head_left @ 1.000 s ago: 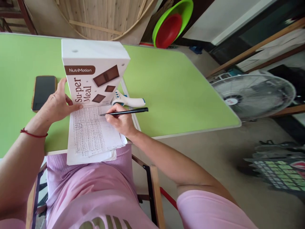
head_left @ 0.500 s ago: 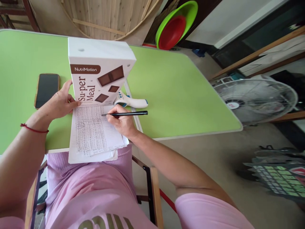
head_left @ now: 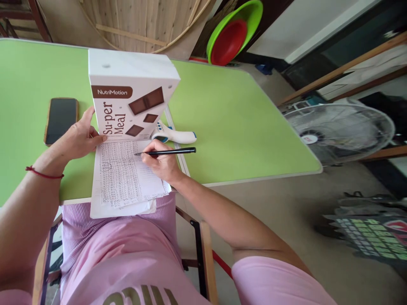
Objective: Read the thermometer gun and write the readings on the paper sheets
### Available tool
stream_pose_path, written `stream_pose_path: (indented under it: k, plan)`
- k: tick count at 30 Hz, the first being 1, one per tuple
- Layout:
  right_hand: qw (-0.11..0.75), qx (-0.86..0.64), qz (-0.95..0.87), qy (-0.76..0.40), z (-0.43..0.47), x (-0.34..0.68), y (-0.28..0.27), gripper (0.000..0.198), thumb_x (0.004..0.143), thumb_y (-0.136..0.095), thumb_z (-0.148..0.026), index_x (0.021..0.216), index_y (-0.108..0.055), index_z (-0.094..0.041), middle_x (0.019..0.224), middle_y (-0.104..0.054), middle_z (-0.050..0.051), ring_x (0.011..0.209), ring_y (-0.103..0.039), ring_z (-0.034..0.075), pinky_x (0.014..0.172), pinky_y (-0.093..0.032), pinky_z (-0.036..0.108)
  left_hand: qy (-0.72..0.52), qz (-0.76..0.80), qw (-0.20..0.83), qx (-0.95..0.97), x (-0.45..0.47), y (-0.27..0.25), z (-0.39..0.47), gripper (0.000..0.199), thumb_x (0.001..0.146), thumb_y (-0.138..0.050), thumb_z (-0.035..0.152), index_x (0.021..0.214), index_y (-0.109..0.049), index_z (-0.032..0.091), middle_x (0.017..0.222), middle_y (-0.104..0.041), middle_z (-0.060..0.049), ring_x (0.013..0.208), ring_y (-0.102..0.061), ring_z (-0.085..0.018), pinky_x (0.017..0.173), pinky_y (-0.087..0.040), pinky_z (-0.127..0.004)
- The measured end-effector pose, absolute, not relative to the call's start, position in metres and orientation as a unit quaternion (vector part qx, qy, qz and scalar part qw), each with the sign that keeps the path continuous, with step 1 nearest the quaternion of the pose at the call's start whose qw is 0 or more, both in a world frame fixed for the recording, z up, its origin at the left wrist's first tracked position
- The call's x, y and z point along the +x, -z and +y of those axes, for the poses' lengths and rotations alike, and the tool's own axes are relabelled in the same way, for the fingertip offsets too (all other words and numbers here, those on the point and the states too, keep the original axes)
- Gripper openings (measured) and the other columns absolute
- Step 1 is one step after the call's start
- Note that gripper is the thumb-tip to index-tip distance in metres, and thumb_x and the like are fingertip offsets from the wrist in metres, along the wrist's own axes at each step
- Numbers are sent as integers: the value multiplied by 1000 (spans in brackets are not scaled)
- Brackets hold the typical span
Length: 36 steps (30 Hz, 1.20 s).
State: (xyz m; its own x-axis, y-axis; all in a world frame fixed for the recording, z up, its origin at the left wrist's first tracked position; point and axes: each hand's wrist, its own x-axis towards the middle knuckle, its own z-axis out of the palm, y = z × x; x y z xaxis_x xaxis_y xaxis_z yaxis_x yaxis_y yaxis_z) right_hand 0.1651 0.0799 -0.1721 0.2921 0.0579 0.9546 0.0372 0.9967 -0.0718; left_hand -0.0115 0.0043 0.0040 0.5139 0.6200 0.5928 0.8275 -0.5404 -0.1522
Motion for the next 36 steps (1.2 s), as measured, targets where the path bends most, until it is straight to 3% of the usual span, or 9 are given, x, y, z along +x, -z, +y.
stream_pose_path:
  k: [21,36]
  plan:
    - [799,-60,-599,-8,80,166,172,15,77,-57,-27,67,-48,-22,56,-48,-6,50,-36,9,48,-31,24,246,-412,201,-854,-13,-6,4,78,75,-68,16,144,-32,24,71,-63,1,54,-61,-18,50,-44,-26]
    - [807,-63,-588,-5,82,167,173,14,79,-58,-26,69,-49,-22,59,-49,-5,54,-40,10,51,-34,26,247,-410,195,-856,-14,-6,6,73,75,-65,17,141,-34,22,66,-61,1,52,-60,-18,46,-43,-24]
